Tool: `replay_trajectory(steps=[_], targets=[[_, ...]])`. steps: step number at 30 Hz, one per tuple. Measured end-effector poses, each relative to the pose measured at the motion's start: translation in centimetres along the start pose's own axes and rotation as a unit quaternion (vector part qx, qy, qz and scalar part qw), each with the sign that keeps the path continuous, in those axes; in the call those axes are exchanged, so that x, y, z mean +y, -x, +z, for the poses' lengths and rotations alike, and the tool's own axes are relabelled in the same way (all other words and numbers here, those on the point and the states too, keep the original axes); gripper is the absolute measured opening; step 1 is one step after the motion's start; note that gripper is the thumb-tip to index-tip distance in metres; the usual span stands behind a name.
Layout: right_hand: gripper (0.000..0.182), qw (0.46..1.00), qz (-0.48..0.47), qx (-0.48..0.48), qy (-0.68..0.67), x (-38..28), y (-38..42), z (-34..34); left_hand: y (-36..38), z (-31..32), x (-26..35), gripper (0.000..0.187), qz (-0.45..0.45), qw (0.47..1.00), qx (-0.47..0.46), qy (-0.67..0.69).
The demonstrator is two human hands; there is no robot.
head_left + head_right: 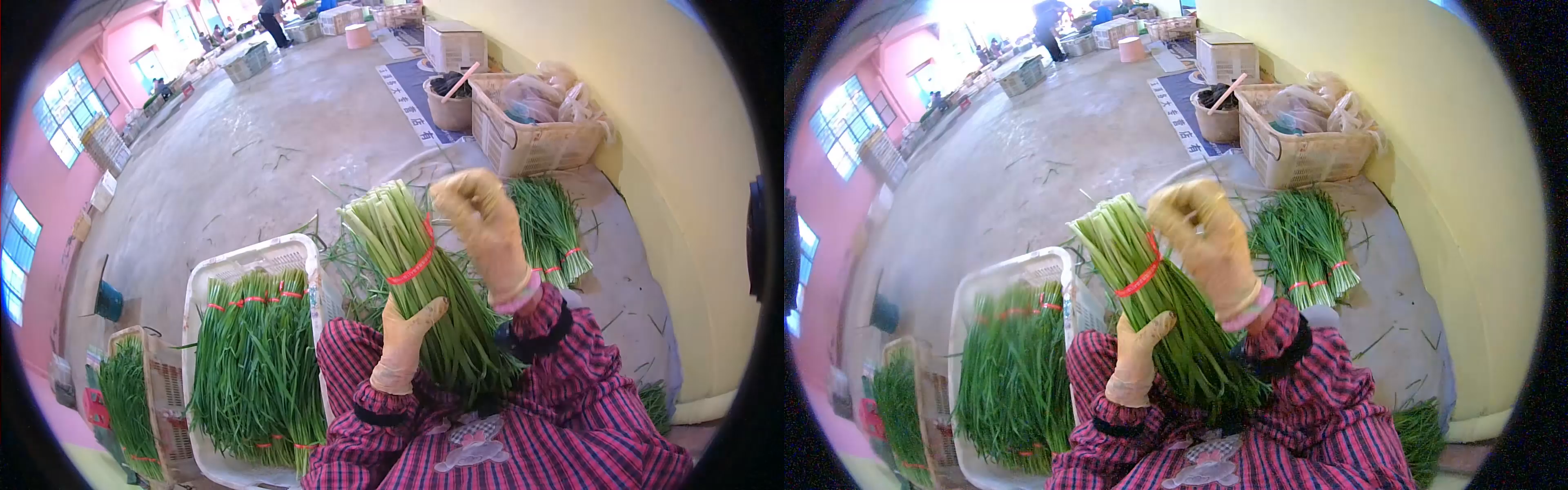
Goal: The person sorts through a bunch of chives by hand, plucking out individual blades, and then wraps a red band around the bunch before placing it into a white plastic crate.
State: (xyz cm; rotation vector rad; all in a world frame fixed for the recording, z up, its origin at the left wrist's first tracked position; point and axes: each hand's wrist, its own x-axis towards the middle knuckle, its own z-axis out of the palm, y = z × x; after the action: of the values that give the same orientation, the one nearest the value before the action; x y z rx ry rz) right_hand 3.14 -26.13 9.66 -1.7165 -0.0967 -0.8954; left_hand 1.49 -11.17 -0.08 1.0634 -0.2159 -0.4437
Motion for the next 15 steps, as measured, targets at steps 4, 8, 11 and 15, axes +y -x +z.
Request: replay_trajectory(steps=[4,8,11,15], targets=[[0.013,0.975,-0.091,-0.070,0.191,-0.4,1.9,1.1,-0.3,0.5,-1.1,0.053,0.032,0.998,0.050,-0.016],[0.012,0.953,-0.176,-0.053,0.240,0.1,1.6,1.8,-0.5,0.6,-2.1,0.059,0.088,0.989,0.077,-0.086],[0.008,0.954,-0.173,-0.059,0.239,0.0,1.6,1.8,-0.5,0.3,-2.4,0.061,0.065,0.996,0.059,-0.020],[0.011,0.951,-0.140,-0.182,0.208,0.5,2.6,0.6,-0.7,-0.4,-2.2,0.060,0.025,0.998,0.056,0.003]])
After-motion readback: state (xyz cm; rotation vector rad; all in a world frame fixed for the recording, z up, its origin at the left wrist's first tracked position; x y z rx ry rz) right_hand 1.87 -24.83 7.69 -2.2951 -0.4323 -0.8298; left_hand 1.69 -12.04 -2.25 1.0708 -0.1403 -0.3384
